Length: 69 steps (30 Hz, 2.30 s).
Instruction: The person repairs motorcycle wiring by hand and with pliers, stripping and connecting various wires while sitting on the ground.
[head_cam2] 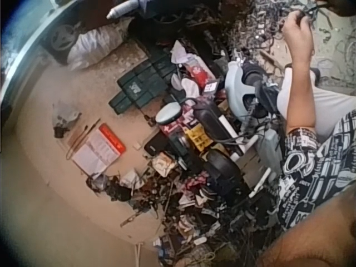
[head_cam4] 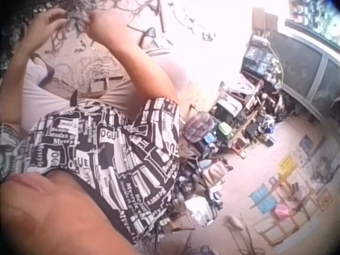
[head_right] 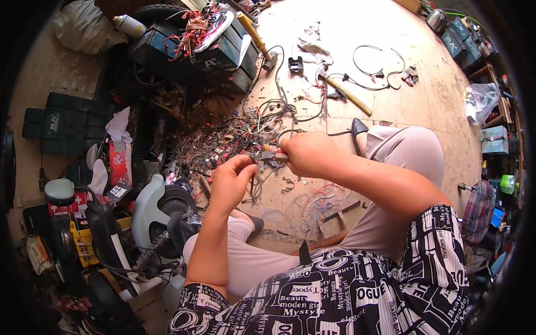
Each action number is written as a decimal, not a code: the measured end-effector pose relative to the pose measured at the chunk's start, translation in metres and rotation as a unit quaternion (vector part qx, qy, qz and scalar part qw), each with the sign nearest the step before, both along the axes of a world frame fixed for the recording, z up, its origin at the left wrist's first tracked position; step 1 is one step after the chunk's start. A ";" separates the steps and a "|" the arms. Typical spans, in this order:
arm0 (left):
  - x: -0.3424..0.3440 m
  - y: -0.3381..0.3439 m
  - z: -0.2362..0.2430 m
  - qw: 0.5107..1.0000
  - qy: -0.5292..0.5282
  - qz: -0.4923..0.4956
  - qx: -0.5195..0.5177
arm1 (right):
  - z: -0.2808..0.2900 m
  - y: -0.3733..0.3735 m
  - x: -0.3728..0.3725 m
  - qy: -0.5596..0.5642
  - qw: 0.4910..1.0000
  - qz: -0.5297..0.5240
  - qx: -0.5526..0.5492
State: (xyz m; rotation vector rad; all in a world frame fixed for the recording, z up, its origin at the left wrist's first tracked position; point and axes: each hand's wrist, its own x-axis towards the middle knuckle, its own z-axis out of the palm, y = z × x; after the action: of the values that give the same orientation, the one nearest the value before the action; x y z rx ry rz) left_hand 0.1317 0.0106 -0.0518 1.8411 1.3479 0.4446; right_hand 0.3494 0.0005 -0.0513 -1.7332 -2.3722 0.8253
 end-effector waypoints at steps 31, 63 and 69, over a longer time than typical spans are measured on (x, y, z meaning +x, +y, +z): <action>0.020 0.007 0.001 0.877 -0.358 0.168 -0.272 | -0.008 -0.008 -0.008 0.070 0.993 -0.041 0.087; -0.003 0.022 0.008 0.834 -0.326 0.087 -0.436 | -0.010 0.012 0.019 0.008 0.992 0.027 0.121; -0.014 0.014 0.019 0.821 -0.334 0.059 -0.460 | -0.029 0.036 0.075 0.007 0.984 -0.175 0.039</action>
State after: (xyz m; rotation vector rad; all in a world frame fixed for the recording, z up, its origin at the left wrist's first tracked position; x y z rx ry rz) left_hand 0.1176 0.0251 -0.0331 0.6874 0.9087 0.3514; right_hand 0.4240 0.0369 -0.0808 -2.0199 -1.9726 0.6764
